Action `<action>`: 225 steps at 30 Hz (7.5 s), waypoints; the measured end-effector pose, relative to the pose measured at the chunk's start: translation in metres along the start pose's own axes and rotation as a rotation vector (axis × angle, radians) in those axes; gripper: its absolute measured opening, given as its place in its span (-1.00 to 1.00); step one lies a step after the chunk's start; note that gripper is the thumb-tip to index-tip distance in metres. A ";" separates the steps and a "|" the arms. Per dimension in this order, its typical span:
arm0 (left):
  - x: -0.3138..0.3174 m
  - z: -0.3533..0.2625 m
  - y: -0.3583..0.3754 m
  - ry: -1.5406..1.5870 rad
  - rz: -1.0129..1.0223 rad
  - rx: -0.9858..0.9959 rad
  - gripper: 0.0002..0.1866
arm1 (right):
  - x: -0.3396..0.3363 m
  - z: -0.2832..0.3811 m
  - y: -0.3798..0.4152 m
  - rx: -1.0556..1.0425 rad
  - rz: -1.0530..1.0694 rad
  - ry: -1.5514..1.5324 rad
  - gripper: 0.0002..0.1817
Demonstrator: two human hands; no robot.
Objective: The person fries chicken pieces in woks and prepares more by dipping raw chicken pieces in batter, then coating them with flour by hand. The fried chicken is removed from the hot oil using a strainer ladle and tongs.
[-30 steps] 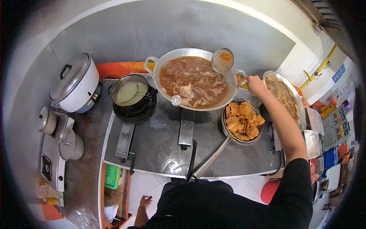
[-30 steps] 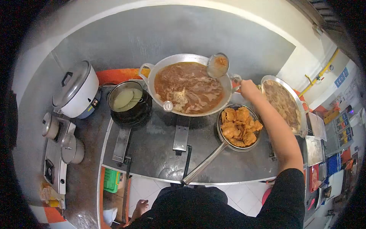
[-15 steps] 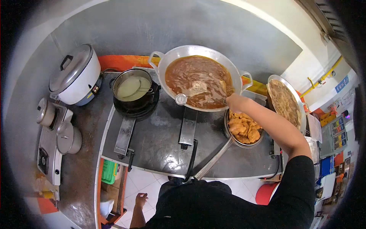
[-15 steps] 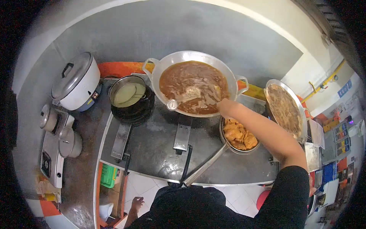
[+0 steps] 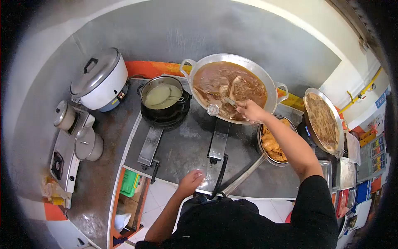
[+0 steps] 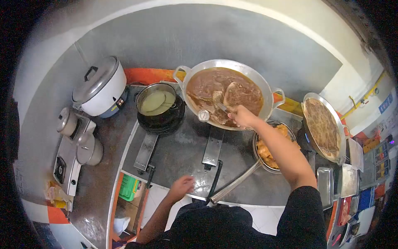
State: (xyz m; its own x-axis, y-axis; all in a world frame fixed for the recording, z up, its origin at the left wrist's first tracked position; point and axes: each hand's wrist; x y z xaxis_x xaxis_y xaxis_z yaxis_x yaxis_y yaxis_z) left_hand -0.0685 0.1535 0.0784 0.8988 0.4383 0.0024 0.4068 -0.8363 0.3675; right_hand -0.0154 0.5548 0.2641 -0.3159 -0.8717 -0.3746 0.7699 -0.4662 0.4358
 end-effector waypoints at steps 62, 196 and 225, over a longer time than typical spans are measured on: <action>0.146 -0.076 -0.038 -0.116 0.737 -0.361 -0.82 | -0.121 -0.111 0.281 -0.114 -0.828 0.597 -0.48; -0.077 0.289 0.151 0.418 -0.453 -0.570 -0.80 | -0.019 -0.016 -0.021 -0.148 -0.073 0.319 -0.58; 0.266 -0.062 -0.067 -0.191 0.498 -0.340 -0.69 | -0.172 -0.231 0.352 -0.192 -0.714 0.491 -0.59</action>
State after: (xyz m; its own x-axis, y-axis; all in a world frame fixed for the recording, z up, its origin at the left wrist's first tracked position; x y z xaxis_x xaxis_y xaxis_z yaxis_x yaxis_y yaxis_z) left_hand 0.1330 0.3466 0.1124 0.9931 -0.0695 0.0943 -0.1139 -0.7598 0.6400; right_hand 0.4378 0.5758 0.2932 -0.5167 -0.1992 -0.8326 0.5736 -0.8025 -0.1640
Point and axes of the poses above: each hand's wrist, its own y-axis away from the middle knuckle, its own x-axis out of the palm, z = x × y, and after that the axes turned 6 degrees about -y, right-handed
